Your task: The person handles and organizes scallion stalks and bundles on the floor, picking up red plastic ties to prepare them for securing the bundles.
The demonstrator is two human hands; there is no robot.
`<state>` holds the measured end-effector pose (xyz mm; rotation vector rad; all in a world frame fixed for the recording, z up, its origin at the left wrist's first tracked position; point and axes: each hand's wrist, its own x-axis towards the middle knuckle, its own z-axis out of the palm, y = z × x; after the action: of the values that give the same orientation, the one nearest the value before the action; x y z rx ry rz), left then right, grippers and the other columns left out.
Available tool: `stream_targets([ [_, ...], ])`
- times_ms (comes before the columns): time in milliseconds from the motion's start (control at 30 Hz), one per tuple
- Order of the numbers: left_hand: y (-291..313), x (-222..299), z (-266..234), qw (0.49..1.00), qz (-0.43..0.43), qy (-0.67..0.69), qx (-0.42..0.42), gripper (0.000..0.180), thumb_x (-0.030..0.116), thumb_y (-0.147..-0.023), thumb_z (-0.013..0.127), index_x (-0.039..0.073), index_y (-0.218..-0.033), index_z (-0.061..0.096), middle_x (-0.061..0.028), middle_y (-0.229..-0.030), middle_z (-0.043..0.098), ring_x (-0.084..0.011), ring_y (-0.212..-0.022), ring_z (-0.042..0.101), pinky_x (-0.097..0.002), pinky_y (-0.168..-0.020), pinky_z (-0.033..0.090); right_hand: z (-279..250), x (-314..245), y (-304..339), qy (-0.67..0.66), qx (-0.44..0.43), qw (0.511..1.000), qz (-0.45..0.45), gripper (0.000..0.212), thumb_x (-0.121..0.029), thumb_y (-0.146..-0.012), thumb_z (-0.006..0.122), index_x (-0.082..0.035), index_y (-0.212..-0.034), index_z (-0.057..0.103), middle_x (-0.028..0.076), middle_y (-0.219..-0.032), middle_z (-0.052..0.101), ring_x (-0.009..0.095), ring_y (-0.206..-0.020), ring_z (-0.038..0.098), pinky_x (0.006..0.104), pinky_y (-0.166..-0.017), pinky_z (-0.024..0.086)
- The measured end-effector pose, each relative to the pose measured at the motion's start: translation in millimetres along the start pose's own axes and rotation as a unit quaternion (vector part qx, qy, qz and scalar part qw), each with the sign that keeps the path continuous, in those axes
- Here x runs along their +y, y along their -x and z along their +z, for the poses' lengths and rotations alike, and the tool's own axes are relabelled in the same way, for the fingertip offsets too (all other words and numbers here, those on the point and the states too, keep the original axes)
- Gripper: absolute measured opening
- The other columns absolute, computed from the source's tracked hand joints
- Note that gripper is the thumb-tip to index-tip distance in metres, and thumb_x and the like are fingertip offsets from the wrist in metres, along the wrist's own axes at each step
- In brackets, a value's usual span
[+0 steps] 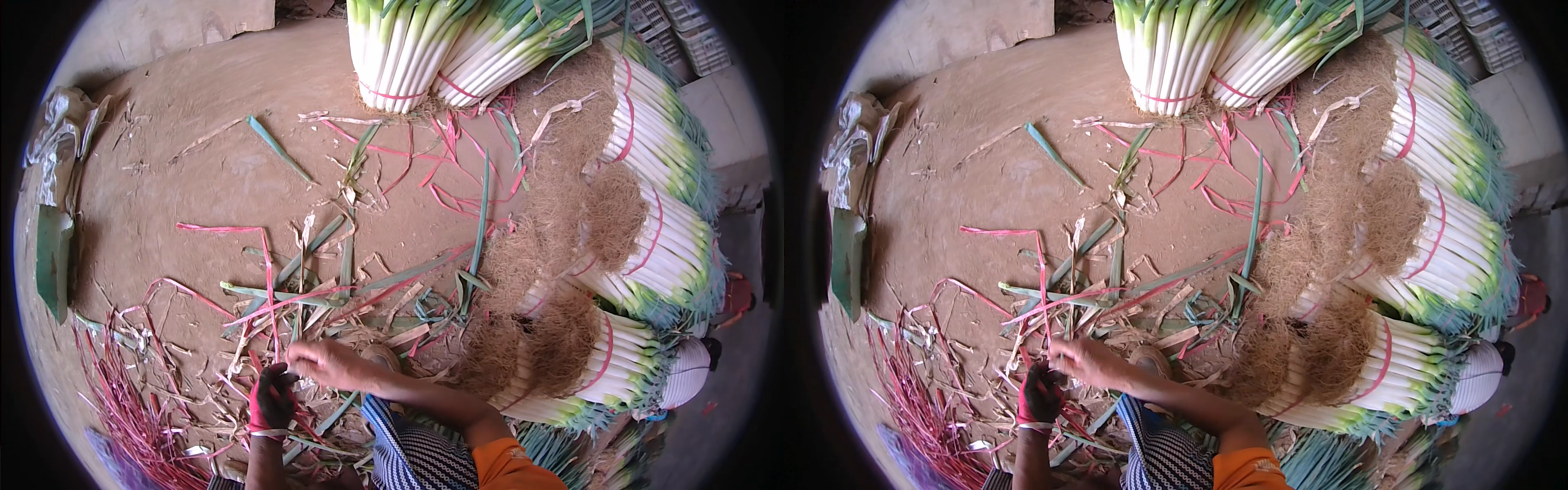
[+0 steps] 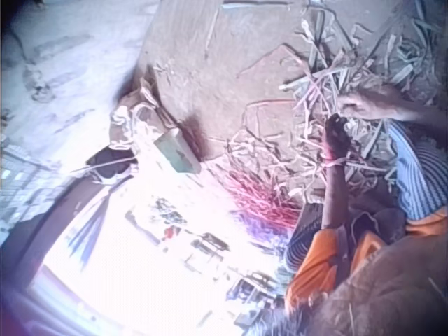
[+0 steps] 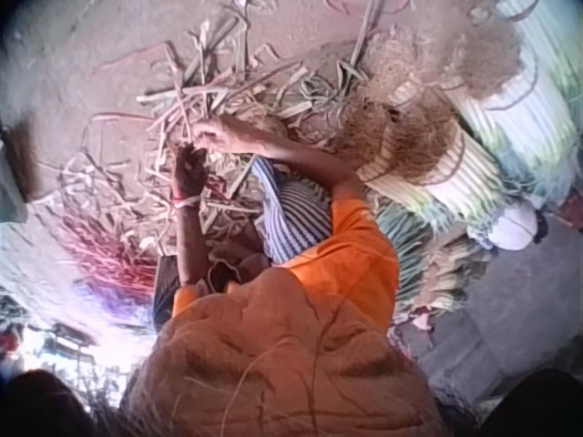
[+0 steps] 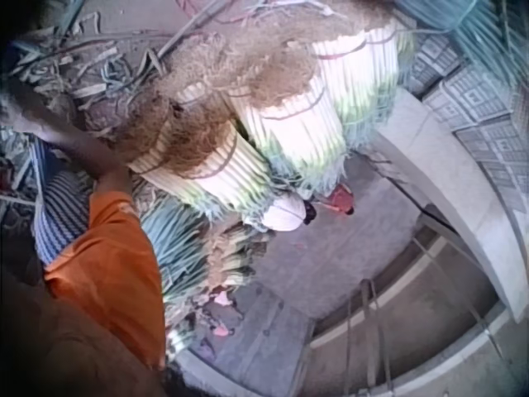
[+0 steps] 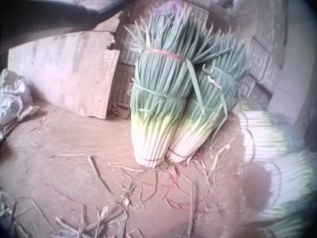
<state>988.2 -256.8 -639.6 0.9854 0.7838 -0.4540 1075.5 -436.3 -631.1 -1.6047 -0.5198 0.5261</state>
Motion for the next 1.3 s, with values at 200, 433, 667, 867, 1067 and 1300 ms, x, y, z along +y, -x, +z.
stream_targets([
  [200,9.4,50.3,21.9,0.909,0.152,-0.312,-0.233,0.036,0.012,-0.085,0.054,-0.003,-0.118,0.049,-0.0086,-0.093,0.061,-0.016,-0.082,0.059,-0.0266,-0.072,0.048,43.3,-12.4,31.3,-0.077,-0.174,0.979,0.068,0.009,-0.01,-0.085,0.059,-0.003,-0.087,0.054,0.008,-0.074,0.055,0.017,-0.07,0.057,0.0311,-0.063,0.045],
  [433,14.1,112.3,11.8,0.952,-0.148,0.064,-0.26,0.046,0.033,-0.095,0.037,-0.005,-0.118,0.049,-0.0002,-0.053,0.042,-0.0059,-0.032,0.027,-0.0223,-0.031,0.023,57.2,-15.7,33.7,-0.07,-0.251,0.962,0.084,0.01,-0.011,-0.083,0.06,-0.002,-0.083,0.053,0.009,-0.066,0.053,0.019,-0.061,0.055,0.0338,-0.057,0.043],
  [667,23.6,120.5,-7.0,0.942,-0.118,-0.274,-0.155,0.041,0.033,-0.093,0.042,-0.001,-0.11,0.056,-0.0135,-0.083,0.067,-0.0088,-0.039,0.042,-0.0226,-0.038,0.033,69.5,-54.0,11.1,-0.126,-0.267,0.955,-0.023,0.011,-0.011,-0.083,0.058,-0.001,-0.084,0.053,0.009,-0.065,0.056,0.02,-0.059,0.058,0.0345,-0.056,0.044],
  [867,31.4,116.0,6.3,0.941,-0.17,-0.109,-0.272,0.048,0.038,-0.091,0.045,-0.003,-0.116,0.049,-0.0051,-0.067,0.055,-0.007,-0.038,0.037,-0.0195,-0.035,0.026,95.0,-3.2,28.1,-0.092,-0.253,0.963,0.01,0.012,-0.014,-0.084,0.058,-0.003,-0.088,0.056,0.01,-0.077,0.058,0.023,-0.075,0.058,0.0349,-0.069,0.046],
  [1067,44.2,141.7,-39.2,0.976,-0.111,0.0,-0.19,0.044,0.035,-0.089,0.053,-0.004,-0.109,0.05,-0.0011,-0.057,0.043,-0.0074,-0.038,0.033,-0.0211,-0.033,0.027,61.7,11.3,24.6,-0.21,-0.185,0.951,0.135,0.013,-0.015,-0.083,0.062,-0.003,-0.086,0.057,0.006,-0.069,0.058,0.013,-0.064,0.054,0.0315,-0.059,0.044],
  [1300,83.8,167.1,-79.0,0.992,-0.011,-0.032,-0.123,0.034,0.033,-0.093,0.046,0.0,-0.101,0.049,0.0006,-0.051,0.036,-0.0085,-0.034,0.029,-0.0237,-0.031,0.024,23.6,73.4,28.6,0.005,0.002,0.995,0.096,0.006,-0.012,-0.087,0.057,-0.007,-0.086,0.059,0.003,-0.066,0.054,0.01,-0.056,0.049,0.0261,-0.05,0.042],
])
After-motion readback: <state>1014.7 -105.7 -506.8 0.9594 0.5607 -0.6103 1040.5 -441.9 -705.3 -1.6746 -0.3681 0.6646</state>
